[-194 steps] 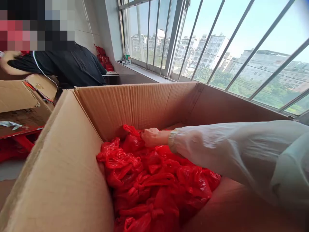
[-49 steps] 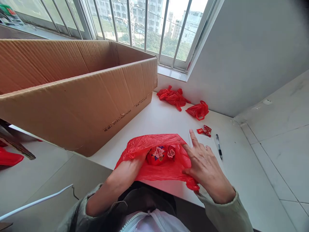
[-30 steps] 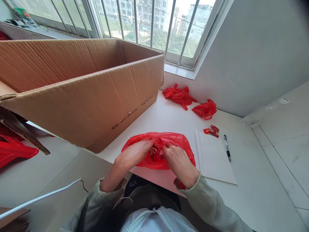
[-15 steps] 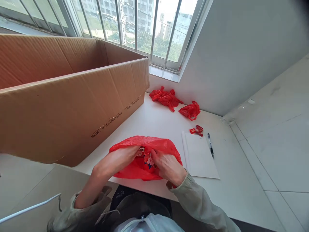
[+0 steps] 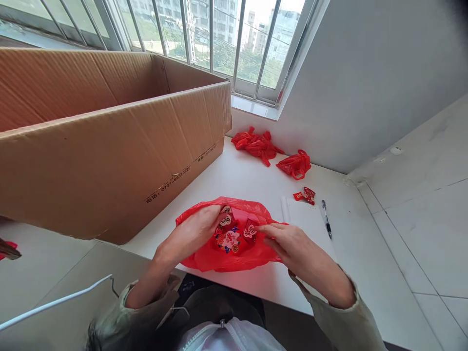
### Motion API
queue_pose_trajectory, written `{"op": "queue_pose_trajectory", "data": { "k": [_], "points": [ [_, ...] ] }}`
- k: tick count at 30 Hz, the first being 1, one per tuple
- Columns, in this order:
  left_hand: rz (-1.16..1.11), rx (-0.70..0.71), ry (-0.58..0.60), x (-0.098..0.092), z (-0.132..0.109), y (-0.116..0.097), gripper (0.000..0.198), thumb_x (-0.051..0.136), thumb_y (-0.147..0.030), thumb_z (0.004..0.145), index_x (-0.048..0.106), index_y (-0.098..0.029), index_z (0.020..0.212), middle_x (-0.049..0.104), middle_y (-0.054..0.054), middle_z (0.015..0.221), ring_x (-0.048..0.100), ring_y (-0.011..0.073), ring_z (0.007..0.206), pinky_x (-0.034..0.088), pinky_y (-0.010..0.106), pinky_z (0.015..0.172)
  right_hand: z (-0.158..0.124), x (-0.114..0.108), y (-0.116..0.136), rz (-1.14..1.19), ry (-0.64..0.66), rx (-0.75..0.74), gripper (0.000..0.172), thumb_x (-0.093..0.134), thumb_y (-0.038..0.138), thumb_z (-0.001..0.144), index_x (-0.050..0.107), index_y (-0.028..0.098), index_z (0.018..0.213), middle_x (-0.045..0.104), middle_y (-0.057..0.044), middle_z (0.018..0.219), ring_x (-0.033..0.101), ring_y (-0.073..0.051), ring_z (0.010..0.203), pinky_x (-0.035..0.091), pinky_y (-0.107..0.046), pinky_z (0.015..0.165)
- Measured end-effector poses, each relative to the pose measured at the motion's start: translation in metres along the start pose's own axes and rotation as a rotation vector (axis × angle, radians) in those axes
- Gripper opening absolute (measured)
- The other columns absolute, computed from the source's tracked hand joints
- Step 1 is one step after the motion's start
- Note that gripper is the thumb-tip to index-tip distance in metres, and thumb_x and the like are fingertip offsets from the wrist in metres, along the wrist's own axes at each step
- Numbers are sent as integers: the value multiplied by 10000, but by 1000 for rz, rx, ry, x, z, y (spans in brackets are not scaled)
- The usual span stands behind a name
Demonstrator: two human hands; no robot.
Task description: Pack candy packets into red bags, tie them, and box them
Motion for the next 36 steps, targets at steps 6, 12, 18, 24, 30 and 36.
{"op": "queue_pose_trajectory", "data": {
  "k": [6,12,18,24,30,36],
  "points": [
    [-217,38,102,-2,2,-33,127,452,-321,956,523,-217,977,616,-29,848,566,133,712,454,248,624,24,-3,11,407,-250,14,185,606,360,875,634,180,910,664,14,770,587,-114,664,443,-224,595],
    [257,102,-361,-44,-33,-34,176,504,-349,935,644,-256,986,544,56,1233,453,284,1224,388,444,1027,21,-43,-55,620,-507,218,343,688,474,761,644,156,882,683,-38,730,635,-143,652,462,-228,557],
    [185,-38,-137,-35,-58,-6,251,504,-457,915,698,-304,960,483,57,1338,489,308,1236,476,437,959,48,-33,-157,445,-605,522,451,667,498,710,680,117,950,722,-108,812,682,-209,773,500,-290,633],
    [58,-134,-116,-17,-60,-14,334,460,-234,919,555,-283,1236,614,21,1199,629,195,1009,514,306,893,29,-32,-104,395,-678,421,299,596,392,811,665,163,990,706,-93,978,662,-189,884,512,-338,824],
    [139,-52,-148,-26,-52,-16,488,386,-117,838,507,-214,1300,570,59,1286,603,199,1102,504,262,898,21,7,33,367,69,-233,257,425,177,958,665,222,1036,709,-25,998,662,-140,919,515,-265,840],
    [202,-46,-99,-36,-50,3,544,387,-147,812,485,-229,1340,544,65,1329,644,187,986,525,227,785,53,80,10,-357,80,-70,520,535,93,828,425,140,1334,542,-157,1285,592,-261,1017,521,-374,758]
  ]
}}
Point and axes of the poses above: each hand's wrist, its own z-axis towards the middle knuckle, its own x-axis out of the palm, y = z × x, the point moved 2 cm from there along z, towards the middle knuckle
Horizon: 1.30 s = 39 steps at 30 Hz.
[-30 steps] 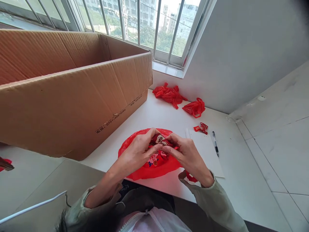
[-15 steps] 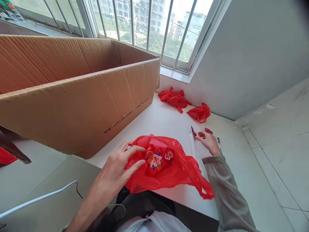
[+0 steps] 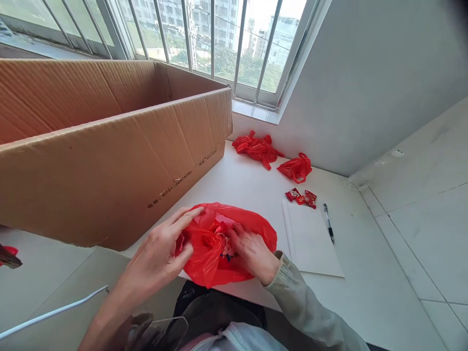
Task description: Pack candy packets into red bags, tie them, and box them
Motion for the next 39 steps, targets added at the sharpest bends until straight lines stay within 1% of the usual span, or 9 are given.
{"op": "queue_pose_trajectory", "data": {
  "k": [5,7,13,16,21,25,30,33,39],
  "points": [
    [-18,77,-16,11,6,8,610,406,-166,827,372,-272,1427,481,42,1420,576,218,1163,519,223,837,-6,0,-1,-65,-101,-91,235,410,134,940,508,162,1152,600,-86,1080,565,-231,994,505,-350,771],
    [-53,89,-16,14,9,9,630,411,-165,826,346,-276,1443,462,35,1441,538,228,1218,523,217,833,-11,-2,-1,-29,-73,-121,279,431,126,925,486,171,1194,591,-86,1105,556,-229,1026,507,-336,768],
    [-175,71,57,6,7,11,654,456,-148,780,410,-248,1425,460,71,1449,510,253,1254,507,279,946,-31,10,-17,20,18,-38,671,586,92,767,355,187,1389,449,-171,1373,502,-290,1208,501,-393,861],
    [-190,71,91,-3,1,17,654,475,-157,778,419,-257,1422,482,68,1434,509,251,1259,506,283,955,-39,18,-22,-35,8,-29,649,556,41,771,377,139,1387,463,-212,1385,504,-295,1240,487,-418,913],
    [-106,92,129,-13,-4,27,632,496,-179,832,370,-272,1444,481,38,1437,462,263,1304,402,358,1082,-39,23,-15,-79,70,-86,671,539,28,767,346,80,1408,500,-234,1354,562,-297,1151,511,-410,857],
    [-92,165,118,-13,-1,24,658,498,-163,849,317,-315,1463,450,16,1461,444,262,1321,389,351,1094,-42,11,-17,-54,5,-104,687,454,-20,781,305,149,1430,545,-158,1282,602,-232,1014,498,-350,784],
    [-108,209,147,-9,0,17,666,465,-150,870,272,-376,1467,434,-23,1469,410,226,1350,392,317,1094,-56,-9,-33,36,-46,-32,396,464,54,845,532,242,1187,595,-86,1090,614,-199,883,468,-301,706],
    [-119,210,168,-9,0,16,651,460,-158,887,265,-380,1467,408,-29,1489,394,221,1360,365,331,1117,-70,-14,-39,35,-82,2,402,448,68,857,531,270,1194,607,-86,1093,611,-219,898,468,-329,721],
    [-162,195,169,-6,-4,14,733,465,-90,812,276,-323,1482,394,10,1501,374,267,1374,367,378,1121,-74,-18,-24,43,31,-90,422,472,3,784,555,252,1115,626,-58,963,590,-227,904,477,-338,723]
  ]
}}
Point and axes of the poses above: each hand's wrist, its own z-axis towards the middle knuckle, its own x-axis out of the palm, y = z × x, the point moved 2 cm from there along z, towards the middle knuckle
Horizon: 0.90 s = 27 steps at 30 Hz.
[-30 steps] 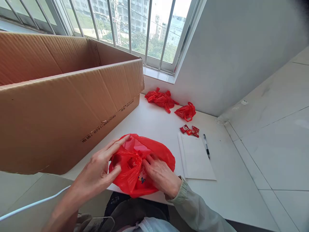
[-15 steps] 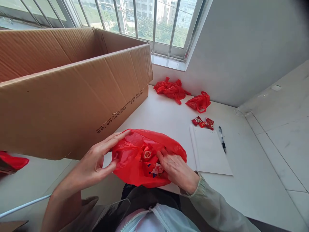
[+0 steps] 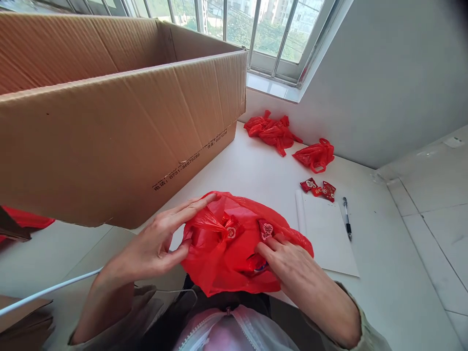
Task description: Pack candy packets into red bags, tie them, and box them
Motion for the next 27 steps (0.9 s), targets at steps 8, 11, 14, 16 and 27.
{"op": "queue_pose_trajectory", "data": {
  "k": [8,11,14,16,27],
  "points": [
    [-32,9,11,9,0,-1,765,441,-49,797,249,-301,1493,376,15,1512,387,228,1366,366,329,1118,38,-14,-4,163,-18,134,621,352,24,862,257,160,1460,657,-65,888,634,-197,762,515,-333,697],
    [-24,18,37,10,-1,-2,795,433,-30,781,235,-328,1491,379,-7,1510,384,209,1367,368,310,1115,30,-3,-17,42,-77,167,564,347,1,834,413,151,1374,678,-119,1002,657,-228,889,529,-371,787],
    [-27,33,45,11,-3,-3,806,422,-22,779,215,-325,1497,386,3,1505,396,208,1359,364,323,1119,20,19,-25,-64,-112,167,547,371,7,830,442,131,1358,631,-169,1196,611,-269,1093,516,-418,901],
    [-35,33,44,12,-3,-3,803,418,-17,780,220,-320,1496,383,8,1507,401,213,1356,359,339,1124,20,35,-30,-133,-144,197,570,369,4,826,419,126,1380,591,-178,1271,574,-285,1164,498,-448,946],
    [-3,31,24,8,-5,-6,792,429,-25,793,229,-337,1493,385,-6,1506,412,217,1351,395,319,1099,22,33,-41,117,-293,200,548,449,71,820,483,211,1349,637,-125,1196,585,-293,1125,501,-445,939]
  ]
}}
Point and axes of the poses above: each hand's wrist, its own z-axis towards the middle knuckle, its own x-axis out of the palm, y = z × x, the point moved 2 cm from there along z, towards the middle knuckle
